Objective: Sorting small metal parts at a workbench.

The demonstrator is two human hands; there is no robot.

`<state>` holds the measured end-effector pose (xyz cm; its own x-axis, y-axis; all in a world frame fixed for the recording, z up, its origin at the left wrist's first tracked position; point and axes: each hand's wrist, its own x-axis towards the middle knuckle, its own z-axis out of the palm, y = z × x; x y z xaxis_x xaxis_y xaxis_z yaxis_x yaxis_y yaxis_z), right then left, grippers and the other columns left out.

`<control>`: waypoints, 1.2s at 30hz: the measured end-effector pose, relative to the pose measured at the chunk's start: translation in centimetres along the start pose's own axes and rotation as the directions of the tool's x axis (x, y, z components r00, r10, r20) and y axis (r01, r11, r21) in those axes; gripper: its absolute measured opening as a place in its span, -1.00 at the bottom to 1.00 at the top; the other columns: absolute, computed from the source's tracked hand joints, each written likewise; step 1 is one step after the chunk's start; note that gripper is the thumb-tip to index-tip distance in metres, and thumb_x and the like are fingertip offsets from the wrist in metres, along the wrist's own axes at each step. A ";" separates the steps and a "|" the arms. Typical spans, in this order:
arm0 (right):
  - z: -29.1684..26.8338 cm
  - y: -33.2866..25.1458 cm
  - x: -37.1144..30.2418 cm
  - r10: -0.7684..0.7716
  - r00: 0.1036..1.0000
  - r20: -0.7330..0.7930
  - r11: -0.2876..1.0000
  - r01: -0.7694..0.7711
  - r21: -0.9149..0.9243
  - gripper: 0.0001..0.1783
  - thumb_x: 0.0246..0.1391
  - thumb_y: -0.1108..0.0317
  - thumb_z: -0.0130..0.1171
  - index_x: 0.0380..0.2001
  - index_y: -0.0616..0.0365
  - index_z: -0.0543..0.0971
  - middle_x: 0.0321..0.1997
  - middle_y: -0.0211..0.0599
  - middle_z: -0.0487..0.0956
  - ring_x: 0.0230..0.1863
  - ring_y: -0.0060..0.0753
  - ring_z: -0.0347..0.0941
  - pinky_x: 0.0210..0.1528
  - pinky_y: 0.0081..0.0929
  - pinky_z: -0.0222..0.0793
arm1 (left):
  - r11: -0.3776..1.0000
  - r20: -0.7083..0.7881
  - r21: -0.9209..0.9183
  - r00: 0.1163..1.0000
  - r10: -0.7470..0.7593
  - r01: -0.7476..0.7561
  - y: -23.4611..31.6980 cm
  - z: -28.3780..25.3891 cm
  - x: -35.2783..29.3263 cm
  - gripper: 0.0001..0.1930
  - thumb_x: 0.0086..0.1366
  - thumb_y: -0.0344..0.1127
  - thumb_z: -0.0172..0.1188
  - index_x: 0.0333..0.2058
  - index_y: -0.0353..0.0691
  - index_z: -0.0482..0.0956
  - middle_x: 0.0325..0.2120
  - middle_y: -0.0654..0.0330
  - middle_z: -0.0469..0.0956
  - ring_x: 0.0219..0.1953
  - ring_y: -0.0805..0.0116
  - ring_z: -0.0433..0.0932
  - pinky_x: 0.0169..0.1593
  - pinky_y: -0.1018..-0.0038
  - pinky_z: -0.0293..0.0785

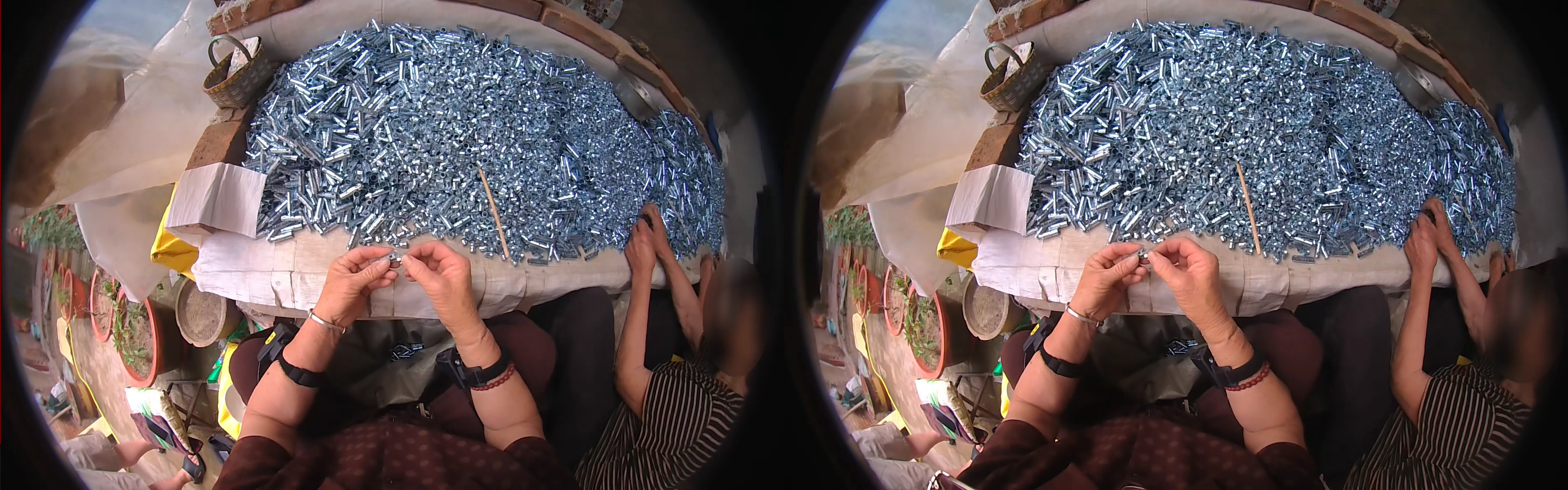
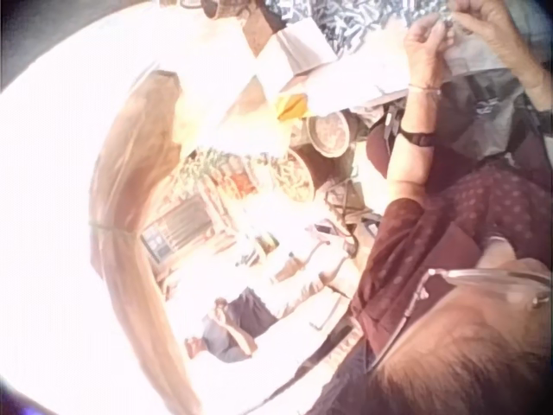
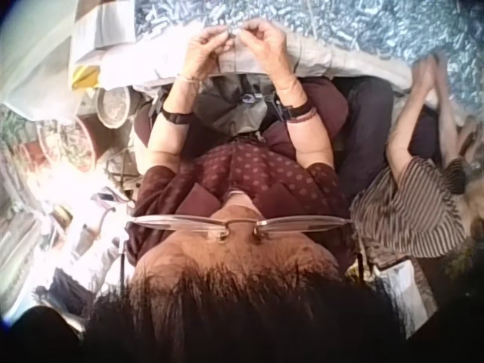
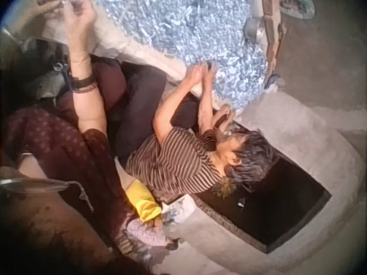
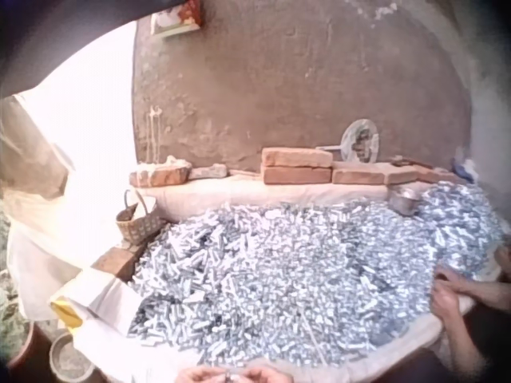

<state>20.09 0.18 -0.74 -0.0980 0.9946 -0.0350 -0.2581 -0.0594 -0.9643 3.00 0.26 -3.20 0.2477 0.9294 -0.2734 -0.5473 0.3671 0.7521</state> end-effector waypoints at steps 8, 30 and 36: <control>0.2 0.2 0.1 0.092 0.996 0.005 0.993 -0.092 0.072 -0.86 0.08 0.42 0.16 -0.36 0.28 0.50 -0.44 -0.37 0.55 -0.45 -0.63 0.49 -0.33 -0.68 0.43 | 0.999 0.005 -0.028 1.000 -0.019 0.020 -0.3 -0.5 0.1 -0.78 0.20 -0.49 0.18 -0.16 -0.36 0.53 -0.28 0.08 0.59 -0.29 0.38 0.61 -0.22 0.58 0.58; -0.2 1.2 1.1 0.009 0.994 -0.107 1.000 -0.008 0.009 -0.89 0.08 0.47 0.14 -0.38 0.31 0.45 -0.42 -0.34 0.54 -0.47 -0.61 0.48 -0.38 -0.70 0.43 | 1.000 -0.058 -0.021 0.998 -0.019 0.018 0.0 0.4 0.3 -0.79 0.24 -0.45 0.14 -0.15 -0.35 0.53 -0.29 0.09 0.60 -0.27 0.40 0.60 -0.18 0.59 0.56; -2.0 1.9 3.0 -0.177 0.959 -0.221 0.764 -0.008 -0.645 -0.82 -0.10 0.43 0.28 -0.40 0.22 0.51 -0.59 -0.36 0.52 -0.56 -0.56 0.45 -0.49 -0.56 0.36 | 0.996 -0.049 -0.070 0.997 -0.054 0.050 -0.1 0.1 0.3 -0.72 0.29 -0.37 0.09 -0.04 -0.31 0.46 -0.26 0.12 0.59 -0.27 0.46 0.59 -0.24 0.63 0.54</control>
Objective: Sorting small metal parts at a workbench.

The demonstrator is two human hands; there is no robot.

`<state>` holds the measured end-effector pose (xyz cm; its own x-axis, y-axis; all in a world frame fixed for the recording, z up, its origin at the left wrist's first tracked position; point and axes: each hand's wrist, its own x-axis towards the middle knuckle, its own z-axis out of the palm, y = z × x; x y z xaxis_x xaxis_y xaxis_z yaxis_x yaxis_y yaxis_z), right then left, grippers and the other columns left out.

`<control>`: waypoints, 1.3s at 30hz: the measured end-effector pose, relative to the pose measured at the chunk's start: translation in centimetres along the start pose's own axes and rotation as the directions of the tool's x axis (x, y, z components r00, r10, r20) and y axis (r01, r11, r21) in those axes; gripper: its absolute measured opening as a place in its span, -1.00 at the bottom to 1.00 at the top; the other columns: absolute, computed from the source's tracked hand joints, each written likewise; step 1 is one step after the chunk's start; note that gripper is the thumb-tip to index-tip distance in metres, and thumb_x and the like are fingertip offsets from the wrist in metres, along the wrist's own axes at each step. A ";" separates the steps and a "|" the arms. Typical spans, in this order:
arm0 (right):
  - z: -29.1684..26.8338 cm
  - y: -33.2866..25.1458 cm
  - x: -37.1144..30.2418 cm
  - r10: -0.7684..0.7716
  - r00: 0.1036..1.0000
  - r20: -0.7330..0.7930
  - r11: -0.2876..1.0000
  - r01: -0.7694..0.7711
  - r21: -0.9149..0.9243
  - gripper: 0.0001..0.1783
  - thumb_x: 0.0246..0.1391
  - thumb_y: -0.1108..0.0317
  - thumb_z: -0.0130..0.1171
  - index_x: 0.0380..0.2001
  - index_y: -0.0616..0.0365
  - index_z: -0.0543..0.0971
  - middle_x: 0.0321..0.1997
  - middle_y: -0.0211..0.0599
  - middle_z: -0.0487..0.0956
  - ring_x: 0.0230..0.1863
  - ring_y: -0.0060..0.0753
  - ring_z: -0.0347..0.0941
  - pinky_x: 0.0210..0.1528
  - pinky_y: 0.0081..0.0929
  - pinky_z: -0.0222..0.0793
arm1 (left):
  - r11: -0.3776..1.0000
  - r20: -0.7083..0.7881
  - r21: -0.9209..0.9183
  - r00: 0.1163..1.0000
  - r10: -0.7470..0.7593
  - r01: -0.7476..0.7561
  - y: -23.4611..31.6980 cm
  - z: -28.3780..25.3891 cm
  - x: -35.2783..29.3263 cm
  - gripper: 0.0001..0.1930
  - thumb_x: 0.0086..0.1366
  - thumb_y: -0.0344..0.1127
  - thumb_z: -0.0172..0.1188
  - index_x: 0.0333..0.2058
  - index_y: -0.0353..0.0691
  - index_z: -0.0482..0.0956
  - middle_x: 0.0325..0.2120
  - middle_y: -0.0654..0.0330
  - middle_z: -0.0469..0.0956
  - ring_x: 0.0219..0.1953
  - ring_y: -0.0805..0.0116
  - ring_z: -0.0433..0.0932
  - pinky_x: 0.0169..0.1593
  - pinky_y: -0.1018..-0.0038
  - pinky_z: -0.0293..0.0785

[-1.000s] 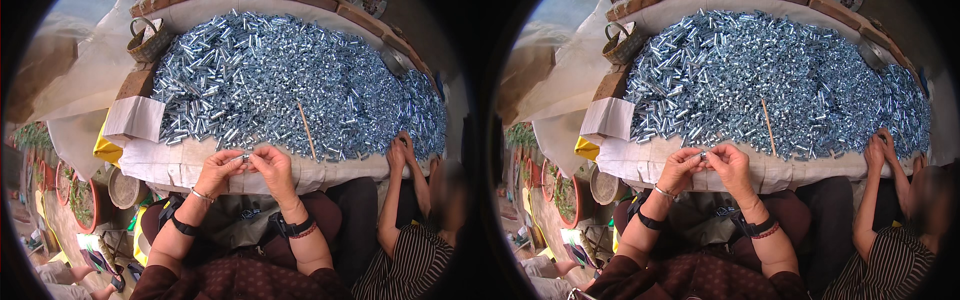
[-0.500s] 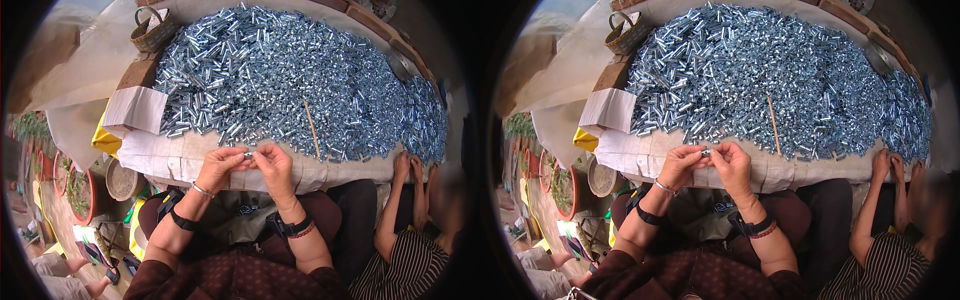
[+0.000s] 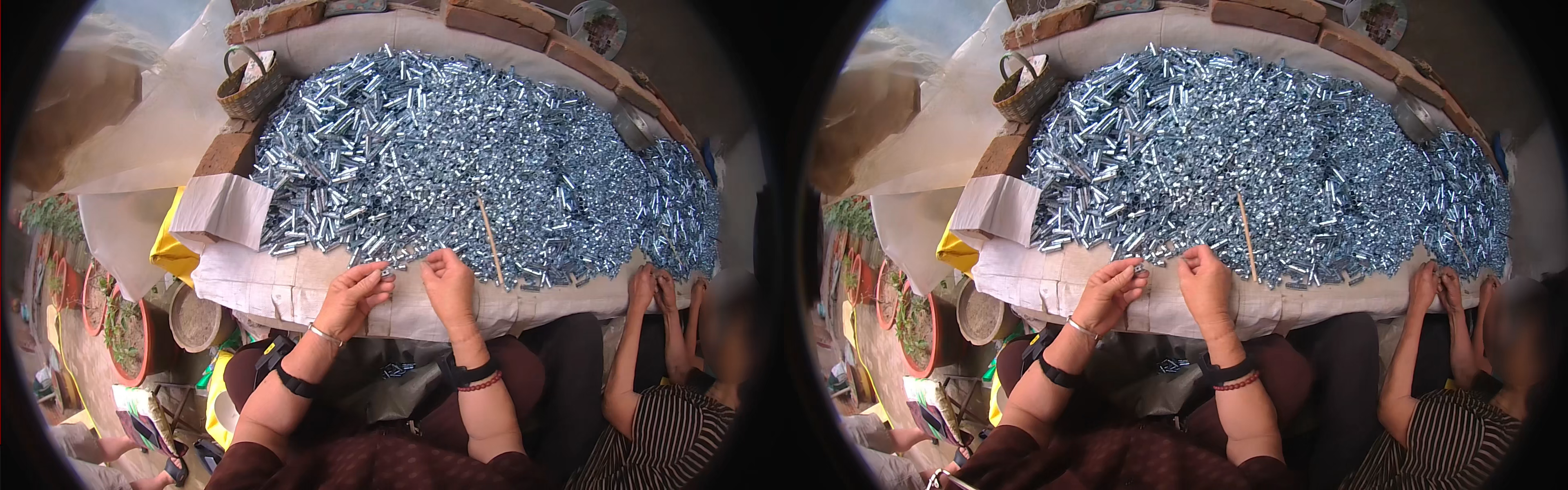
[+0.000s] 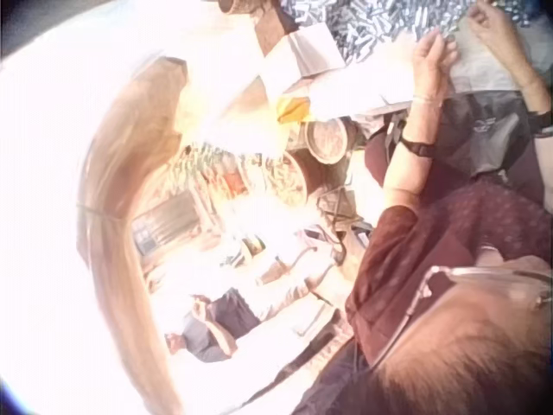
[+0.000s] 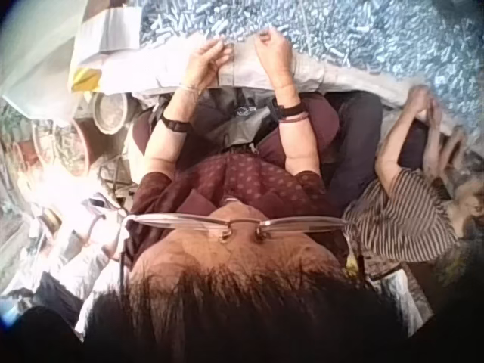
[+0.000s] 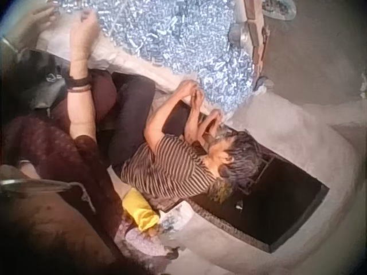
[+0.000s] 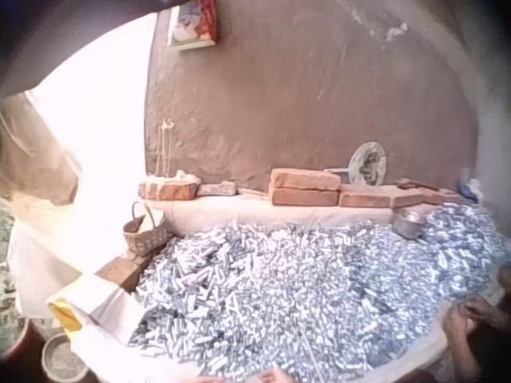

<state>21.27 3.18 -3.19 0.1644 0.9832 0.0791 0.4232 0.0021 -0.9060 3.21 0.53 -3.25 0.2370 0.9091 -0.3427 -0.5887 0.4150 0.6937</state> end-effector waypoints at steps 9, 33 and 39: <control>-7.0 -5.0 0.1 -0.427 0.841 -0.332 0.827 0.214 -0.521 -0.86 -0.05 0.39 0.21 -0.35 0.07 0.53 -0.33 -0.32 0.52 -0.45 -0.19 0.51 -0.48 -0.33 0.40 | 1.000 -0.023 0.007 0.999 0.022 -0.022 -0.1 0.1 0.1 -0.73 0.27 -0.38 0.12 -0.07 -0.35 0.48 -0.31 0.09 0.58 -0.32 0.44 0.59 -0.21 0.61 0.55; -13.0 -9.3 -3.3 0.121 0.983 -0.139 0.990 -0.108 0.094 -0.83 0.08 0.40 0.15 -0.31 0.30 0.56 -0.57 -0.36 0.53 -0.68 -0.61 0.39 -0.60 -0.63 0.29 | 0.974 0.206 -0.212 0.978 -0.038 0.083 0.3 -0.9 0.2 -0.74 0.33 -0.29 0.05 -0.10 -0.33 0.46 -0.38 0.21 0.55 -0.42 0.55 0.53 -0.30 0.65 0.49; -6.0 -6.7 -1.6 0.012 0.998 0.069 0.836 -0.048 0.547 -0.75 0.17 0.29 0.09 -0.31 0.32 0.54 -0.47 -0.37 0.52 -0.62 -0.71 0.36 -0.57 -0.73 0.29 | 0.969 0.180 -0.226 0.982 -0.054 0.095 0.1 -0.8 0.0 -0.75 0.34 -0.25 0.03 -0.15 -0.31 0.47 -0.43 0.22 0.56 -0.46 0.56 0.52 -0.33 0.68 0.47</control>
<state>23.55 0.50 5.29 0.1080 0.9934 0.0394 -0.1417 0.0546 -0.9884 2.55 0.59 -3.66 0.4041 0.8769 -0.2601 -0.7228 0.4804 0.4967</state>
